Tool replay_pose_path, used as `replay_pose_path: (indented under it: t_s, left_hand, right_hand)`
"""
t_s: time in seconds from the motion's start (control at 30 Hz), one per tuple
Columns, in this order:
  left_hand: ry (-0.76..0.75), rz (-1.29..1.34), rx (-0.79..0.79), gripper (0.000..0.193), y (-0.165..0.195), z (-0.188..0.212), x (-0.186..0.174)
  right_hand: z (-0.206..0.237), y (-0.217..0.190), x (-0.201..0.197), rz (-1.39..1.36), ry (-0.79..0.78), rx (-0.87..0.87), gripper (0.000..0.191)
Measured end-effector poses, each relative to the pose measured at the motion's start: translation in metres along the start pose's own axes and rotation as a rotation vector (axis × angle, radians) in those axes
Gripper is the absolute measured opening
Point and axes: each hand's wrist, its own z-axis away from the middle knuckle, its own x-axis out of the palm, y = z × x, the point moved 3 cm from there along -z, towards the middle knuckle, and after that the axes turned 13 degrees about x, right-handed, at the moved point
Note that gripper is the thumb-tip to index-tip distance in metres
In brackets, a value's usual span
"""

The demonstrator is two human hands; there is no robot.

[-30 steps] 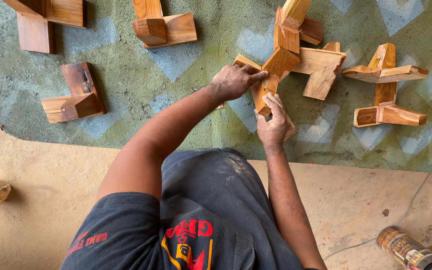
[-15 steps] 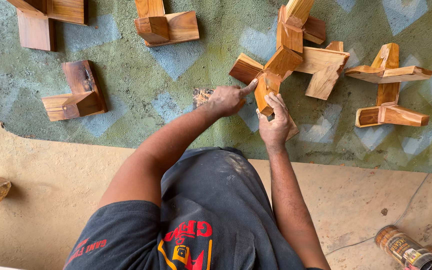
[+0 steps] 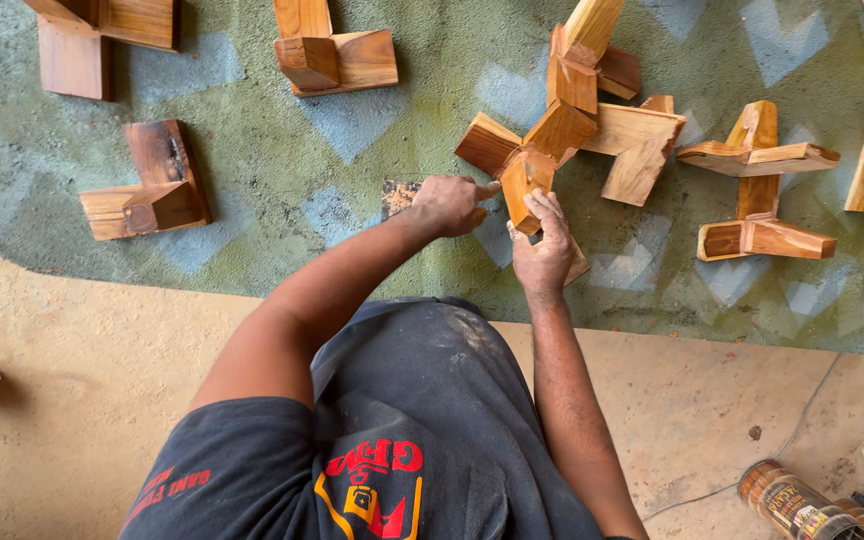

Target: The person sands multiple small wooden L-shaped pieces using a sanding block. They pick up each piece, sand its surfaces, and place it back on the floor among other similar pieces.

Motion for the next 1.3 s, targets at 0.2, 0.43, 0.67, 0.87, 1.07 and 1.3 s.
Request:
replay_pose_path:
  t_s: [0.2, 0.43, 0.67, 0.87, 1.07, 1.3]
  left_hand:
    - [0.029, 0.063, -0.066, 0.068, -0.001, -0.009, -0.009]
    - [-0.067, 0.204, -0.093, 0.066, 0.008, 0.001, 0.010]
    - [0.097, 0.343, -0.180, 0.077, 0.011, 0.004, 0.011]
    - [0.122, 0.439, -0.057, 0.093, 0.014, -0.003, 0.025]
    - [0.110, 0.407, -0.151, 0.078, 0.015, 0.005, 0.025]
    - [0.222, 0.431, -0.098, 0.083, 0.013, -0.003, 0.014]
  right_hand:
    - [0.004, -0.002, 0.001, 0.000, 0.026, -0.005, 0.053]
    - [0.001, 0.001, 0.002, 0.000, 0.036, -0.011, 0.055]
    - [0.000, 0.001, 0.000, -0.031, 0.015, 0.005, 0.055]
    - [0.000, 0.002, 0.001, -0.041, 0.015, -0.002, 0.055]
    - [-0.002, 0.002, 0.001, -0.036, -0.015, -0.002, 0.054]
    - [-0.001, 0.001, 0.001, -0.008, -0.001, 0.021, 0.055]
